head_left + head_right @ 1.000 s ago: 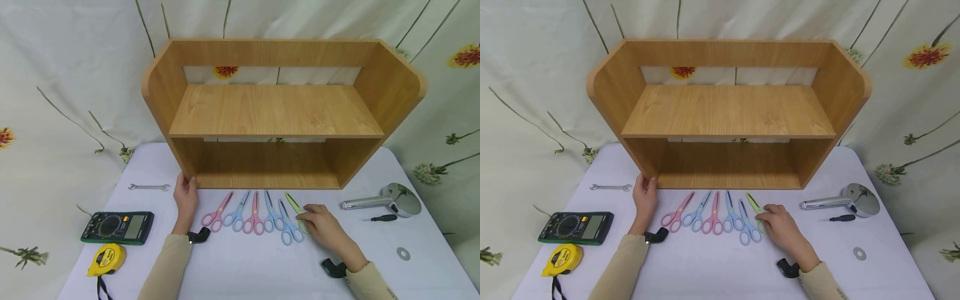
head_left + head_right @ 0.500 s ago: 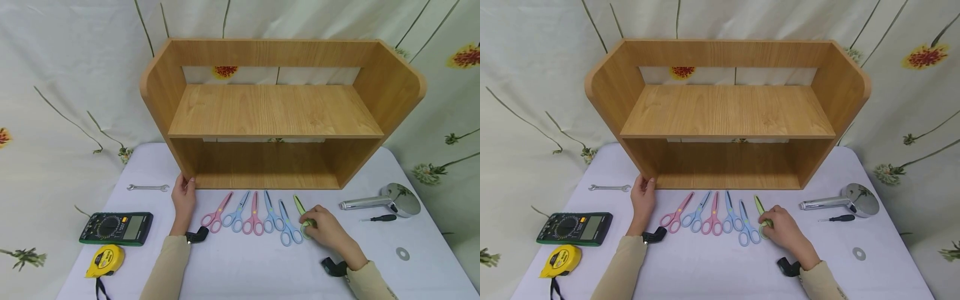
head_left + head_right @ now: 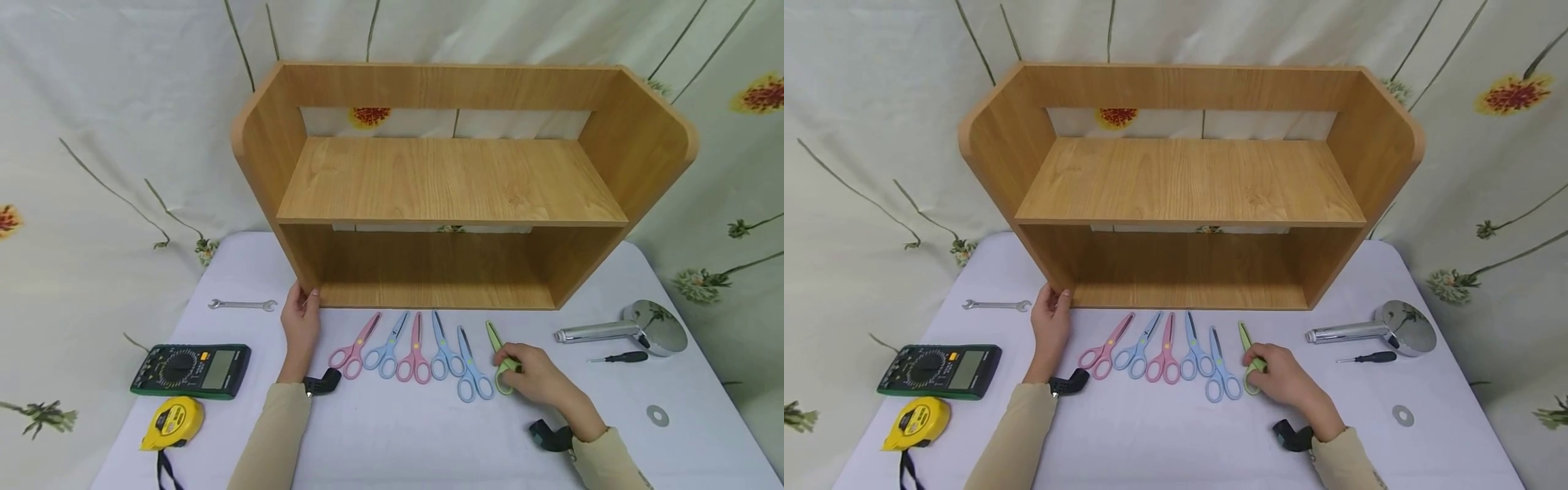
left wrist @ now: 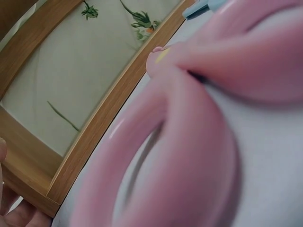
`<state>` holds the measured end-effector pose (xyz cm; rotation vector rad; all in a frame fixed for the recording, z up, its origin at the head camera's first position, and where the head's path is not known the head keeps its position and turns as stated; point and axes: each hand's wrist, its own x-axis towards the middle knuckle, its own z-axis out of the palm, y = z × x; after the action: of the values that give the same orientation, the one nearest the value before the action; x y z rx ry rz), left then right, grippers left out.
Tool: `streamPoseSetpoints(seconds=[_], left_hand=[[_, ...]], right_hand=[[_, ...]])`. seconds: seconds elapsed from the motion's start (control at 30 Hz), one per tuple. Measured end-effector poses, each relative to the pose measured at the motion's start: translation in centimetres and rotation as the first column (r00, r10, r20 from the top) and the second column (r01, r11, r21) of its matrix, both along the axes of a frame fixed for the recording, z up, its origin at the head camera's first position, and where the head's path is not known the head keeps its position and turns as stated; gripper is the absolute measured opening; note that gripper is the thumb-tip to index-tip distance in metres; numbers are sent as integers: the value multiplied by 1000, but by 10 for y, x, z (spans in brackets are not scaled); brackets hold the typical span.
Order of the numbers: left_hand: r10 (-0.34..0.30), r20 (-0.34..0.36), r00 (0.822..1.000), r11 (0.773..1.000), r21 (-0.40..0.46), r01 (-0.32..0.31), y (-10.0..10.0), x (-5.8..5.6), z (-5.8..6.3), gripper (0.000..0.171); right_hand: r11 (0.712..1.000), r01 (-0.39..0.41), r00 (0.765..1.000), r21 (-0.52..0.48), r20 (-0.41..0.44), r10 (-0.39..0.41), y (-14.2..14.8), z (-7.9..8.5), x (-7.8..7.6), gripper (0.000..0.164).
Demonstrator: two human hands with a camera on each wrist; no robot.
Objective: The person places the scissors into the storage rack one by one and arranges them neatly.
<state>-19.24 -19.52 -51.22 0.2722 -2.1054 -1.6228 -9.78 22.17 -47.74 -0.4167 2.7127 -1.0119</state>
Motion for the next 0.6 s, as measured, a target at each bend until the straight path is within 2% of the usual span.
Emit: streamPoseSetpoints(seconds=[0.13,0.27,0.37,0.5,0.6], left_hand=[[-11,-16,1000,1000,11,11,-1,0,-1,44],[-12,-16,1000,1000,6,12,0,0,-1,44],[-14,-4,1000,1000,0,14,6,7,14,44],[-11,11,1000,1000,-6,11,7,7,15,44],[-9,6,1000,1000,-4,9,1,1,1,44]], right_hand=[[1000,8,999,-16,47,-7,3,-1,-2,17],[994,-1,991,-110,133,16,8,-2,-5,18],[983,4,980,-182,195,32,11,-4,-7,22],[976,4,974,-216,223,45,13,-4,-9,24],[963,-27,971,-269,224,90,12,2,-10,24]])
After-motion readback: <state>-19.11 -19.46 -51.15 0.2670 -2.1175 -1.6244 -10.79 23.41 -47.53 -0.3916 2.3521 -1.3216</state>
